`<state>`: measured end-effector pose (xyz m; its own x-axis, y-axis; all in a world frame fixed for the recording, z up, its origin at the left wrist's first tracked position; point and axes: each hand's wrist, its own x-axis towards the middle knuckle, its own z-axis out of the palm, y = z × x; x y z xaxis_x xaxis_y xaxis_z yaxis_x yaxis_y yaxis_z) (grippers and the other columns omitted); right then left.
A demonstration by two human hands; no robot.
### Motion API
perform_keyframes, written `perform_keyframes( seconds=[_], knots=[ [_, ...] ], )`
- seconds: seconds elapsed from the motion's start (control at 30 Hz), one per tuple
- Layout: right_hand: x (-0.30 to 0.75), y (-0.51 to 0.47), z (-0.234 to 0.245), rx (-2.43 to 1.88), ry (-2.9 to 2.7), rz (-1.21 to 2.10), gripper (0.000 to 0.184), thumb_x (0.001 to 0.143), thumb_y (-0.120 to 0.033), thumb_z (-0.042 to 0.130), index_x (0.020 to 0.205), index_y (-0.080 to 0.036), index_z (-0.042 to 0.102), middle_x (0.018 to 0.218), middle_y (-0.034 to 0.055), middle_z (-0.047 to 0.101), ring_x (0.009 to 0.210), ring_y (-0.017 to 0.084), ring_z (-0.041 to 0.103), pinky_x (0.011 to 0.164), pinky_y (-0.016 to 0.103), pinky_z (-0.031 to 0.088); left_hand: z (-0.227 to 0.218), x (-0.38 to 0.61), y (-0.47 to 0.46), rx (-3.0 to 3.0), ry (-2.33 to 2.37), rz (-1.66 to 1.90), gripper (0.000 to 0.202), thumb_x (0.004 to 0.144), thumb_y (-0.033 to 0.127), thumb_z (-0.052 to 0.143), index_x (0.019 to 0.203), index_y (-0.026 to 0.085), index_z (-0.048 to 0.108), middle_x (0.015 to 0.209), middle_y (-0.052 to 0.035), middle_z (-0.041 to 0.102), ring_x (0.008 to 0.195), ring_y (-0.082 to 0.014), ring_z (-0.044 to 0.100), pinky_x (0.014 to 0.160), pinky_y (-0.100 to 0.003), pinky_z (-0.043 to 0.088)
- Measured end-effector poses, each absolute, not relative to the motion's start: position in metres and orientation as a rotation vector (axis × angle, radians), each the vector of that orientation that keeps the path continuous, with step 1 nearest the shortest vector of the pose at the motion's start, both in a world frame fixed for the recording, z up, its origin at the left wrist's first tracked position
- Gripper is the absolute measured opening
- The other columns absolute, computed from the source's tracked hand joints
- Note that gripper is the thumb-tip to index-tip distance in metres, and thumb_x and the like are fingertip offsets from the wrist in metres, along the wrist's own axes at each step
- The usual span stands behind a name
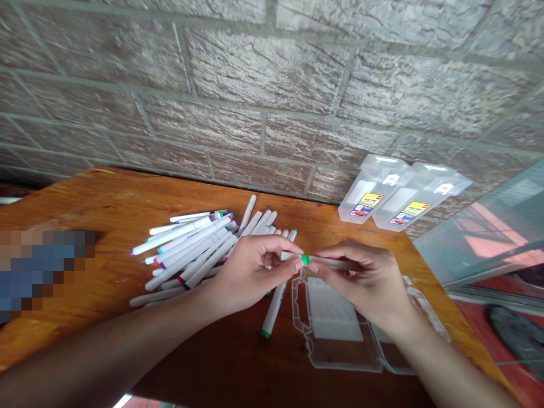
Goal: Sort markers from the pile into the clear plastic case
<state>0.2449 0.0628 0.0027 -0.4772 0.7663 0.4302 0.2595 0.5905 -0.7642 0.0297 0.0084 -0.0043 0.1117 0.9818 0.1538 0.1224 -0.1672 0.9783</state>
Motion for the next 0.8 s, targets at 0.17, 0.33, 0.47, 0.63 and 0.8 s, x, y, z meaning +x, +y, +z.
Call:
perform_keyframes(
  seconds=[0.17,0.33,0.47,0.63,0.8],
  knots=[
    [0.2449,0.0606,0.0003,-0.801,-2.097,0.679,0.009,0.083,-0.028,0.084,0.089,-0.022,0.081,0.078,0.0019,0.079,0.061,0.015,0.072,0.056,0.024,0.055,-0.0045,0.0303,0.0041,1.663,1.201,1.174,0.013,0.093,0.026,0.068,0.095,0.015,0.076,0.078,0.0009,0.071,0.064,-0.0071,0.058,0.057,-0.015,0.043],
    [0.2449,0.0605,0.0002,-0.790,-2.114,0.665,0.008,0.084,-0.027,0.084,0.090,-0.023,0.080,0.079,0.0007,0.079,0.062,0.014,0.072,0.057,0.023,0.054,-0.0052,0.0292,0.0037,1.729,1.206,1.154,0.015,0.095,0.027,0.065,0.098,0.016,0.075,0.084,0.0003,0.074,0.073,-0.0091,0.064,0.064,-0.015,0.047],
    [0.2451,0.0608,0.0008,-0.785,-2.126,0.661,0.008,0.085,-0.027,0.082,0.091,-0.023,0.080,0.081,0.0006,0.080,0.065,0.014,0.073,0.059,0.023,0.055,-0.0065,0.0285,0.0041,1.800,1.235,1.132,0.017,0.097,0.029,0.063,0.102,0.018,0.076,0.086,0.0013,0.075,0.073,-0.0090,0.065,0.066,-0.016,0.047],
    [0.2439,0.0601,0.0010,-0.802,-2.094,0.739,0.008,0.085,-0.025,0.081,0.092,-0.022,0.080,0.083,0.0014,0.081,0.067,0.014,0.074,0.061,0.022,0.058,-0.0033,0.0277,0.0046,1.872,1.273,1.134,0.018,0.098,0.031,0.062,0.102,0.019,0.076,0.085,0.0020,0.076,0.072,-0.0093,0.065,0.065,-0.018,0.046],
    [0.2423,0.0604,0.0009,-0.809,-2.053,0.841,0.011,0.085,-0.026,0.081,0.094,-0.021,0.080,0.085,0.0016,0.082,0.069,0.015,0.076,0.063,0.020,0.061,-0.0017,0.0269,0.0056,1.838,1.276,1.151,0.016,0.097,0.030,0.064,0.099,0.018,0.075,0.086,0.0018,0.076,0.075,-0.0098,0.067,0.067,-0.018,0.047]
  ],
)
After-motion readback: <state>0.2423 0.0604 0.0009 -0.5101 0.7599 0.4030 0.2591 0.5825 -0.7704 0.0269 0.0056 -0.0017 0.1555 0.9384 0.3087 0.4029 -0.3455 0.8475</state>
